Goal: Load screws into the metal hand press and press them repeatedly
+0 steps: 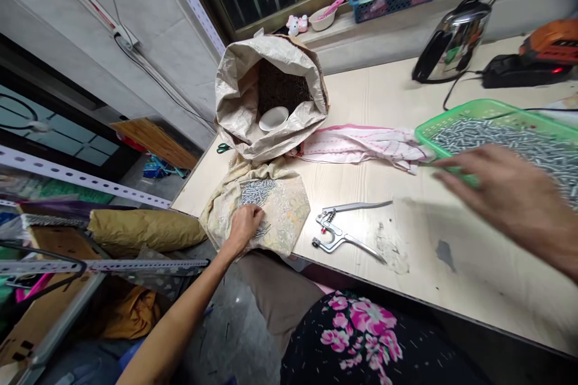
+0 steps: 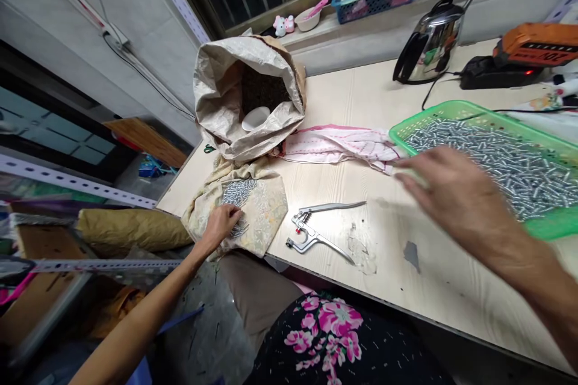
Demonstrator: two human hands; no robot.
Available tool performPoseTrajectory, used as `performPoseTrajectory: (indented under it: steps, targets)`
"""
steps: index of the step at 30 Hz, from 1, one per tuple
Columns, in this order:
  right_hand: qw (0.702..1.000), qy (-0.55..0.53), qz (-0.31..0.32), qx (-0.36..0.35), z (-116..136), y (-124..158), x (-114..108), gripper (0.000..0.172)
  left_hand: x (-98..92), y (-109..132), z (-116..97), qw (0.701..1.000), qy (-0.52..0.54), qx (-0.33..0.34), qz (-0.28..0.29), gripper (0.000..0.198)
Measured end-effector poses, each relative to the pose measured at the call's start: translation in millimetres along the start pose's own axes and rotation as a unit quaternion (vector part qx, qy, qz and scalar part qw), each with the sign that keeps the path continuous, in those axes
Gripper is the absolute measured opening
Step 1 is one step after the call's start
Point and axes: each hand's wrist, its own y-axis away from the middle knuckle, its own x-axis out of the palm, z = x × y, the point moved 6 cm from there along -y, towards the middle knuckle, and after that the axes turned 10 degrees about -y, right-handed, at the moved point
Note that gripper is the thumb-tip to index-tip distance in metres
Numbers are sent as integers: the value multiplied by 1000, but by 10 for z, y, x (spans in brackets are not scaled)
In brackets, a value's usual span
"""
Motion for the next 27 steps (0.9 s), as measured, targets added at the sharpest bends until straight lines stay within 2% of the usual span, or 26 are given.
performPoseTrajectory:
  steps: [2,4,7,8,10,13,17,20,22,27]
  targets:
    - [992,-117,41,-4,457,-43,418,26,-4,-29,-4,998,54,-9,13,22]
    - [963,-250,104,3,885,-139,920,25,27,-14,-52,977,206,-34,46,31]
    - [917,-370,151,-5,1356,-302,1600,28,89,75,-226,880,458,-76,105,43]
    - [910,-383,160,-11,1462,-343,1787,29,92,108,-294,855,499,-81,116,45]
    - [902,-400,163,-26,1611,-397,2063,28,81,157,-403,827,542,-79,126,46]
    - [890,-431,145,-29,1721,-432,2253,21,78,186,-475,805,573,-72,133,47]
    - [882,-448,143,33,1744,-453,2356,9,152,178,-423,770,618,-99,125,45]
    - [880,-448,141,72,1756,-463,2436,7,230,184,-355,744,647,-127,106,44]
    - [872,-458,142,100,1764,-462,2511,7,251,200,-311,747,647,-133,79,45]
    - [839,-495,153,169,1795,-468,2645,8,165,273,-268,781,616,-104,2,45]
